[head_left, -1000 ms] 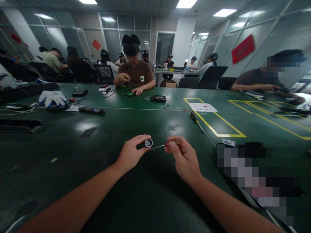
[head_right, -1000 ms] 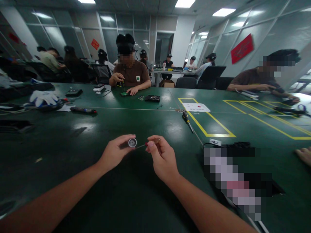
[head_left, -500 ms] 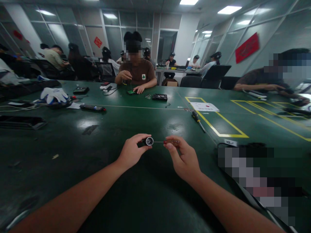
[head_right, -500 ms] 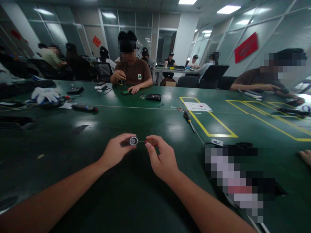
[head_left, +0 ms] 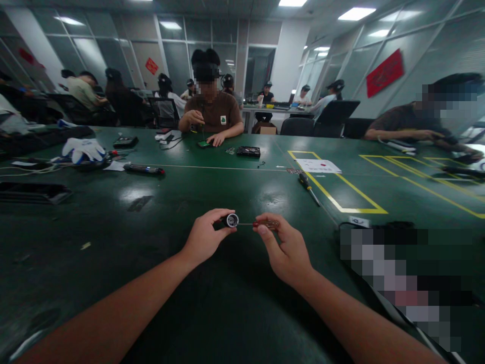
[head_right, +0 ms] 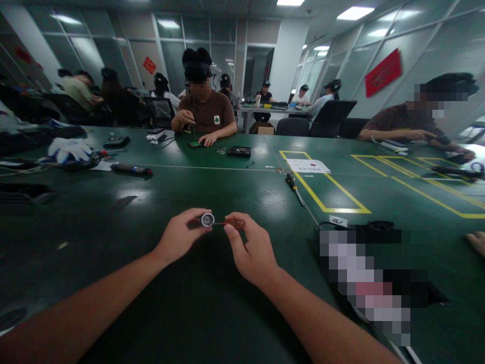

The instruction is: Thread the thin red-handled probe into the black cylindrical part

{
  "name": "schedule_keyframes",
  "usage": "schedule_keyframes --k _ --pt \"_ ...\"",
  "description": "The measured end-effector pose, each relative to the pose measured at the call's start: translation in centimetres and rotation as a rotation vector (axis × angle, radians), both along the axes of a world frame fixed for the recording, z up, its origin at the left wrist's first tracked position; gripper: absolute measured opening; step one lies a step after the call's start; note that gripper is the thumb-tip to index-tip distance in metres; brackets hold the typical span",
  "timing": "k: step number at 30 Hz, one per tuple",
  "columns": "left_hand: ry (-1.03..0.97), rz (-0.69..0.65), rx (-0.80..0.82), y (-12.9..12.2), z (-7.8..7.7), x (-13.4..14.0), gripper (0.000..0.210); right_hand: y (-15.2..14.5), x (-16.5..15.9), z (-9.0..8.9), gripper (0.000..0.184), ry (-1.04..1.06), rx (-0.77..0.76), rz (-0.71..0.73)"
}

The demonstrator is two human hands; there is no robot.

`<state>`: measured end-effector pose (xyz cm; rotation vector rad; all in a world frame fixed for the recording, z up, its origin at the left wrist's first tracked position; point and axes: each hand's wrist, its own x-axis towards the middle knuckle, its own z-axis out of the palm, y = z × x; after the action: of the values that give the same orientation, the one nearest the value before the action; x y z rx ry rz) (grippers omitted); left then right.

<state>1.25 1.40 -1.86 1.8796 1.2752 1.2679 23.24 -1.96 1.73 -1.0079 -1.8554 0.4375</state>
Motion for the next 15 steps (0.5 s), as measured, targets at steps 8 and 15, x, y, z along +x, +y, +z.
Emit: schedule_keyframes --k 8,15 --pt "-0.010 0.000 -0.003 0.15 -0.25 -0.06 0.041 0.24 -0.05 -0.22 0.017 -0.003 0.020 -0.025" --pt "-0.018 -0.017 0.001 0.22 -0.42 -0.12 0.042 0.31 -0.14 0.10 0.015 -0.055 0.014 -0.040"
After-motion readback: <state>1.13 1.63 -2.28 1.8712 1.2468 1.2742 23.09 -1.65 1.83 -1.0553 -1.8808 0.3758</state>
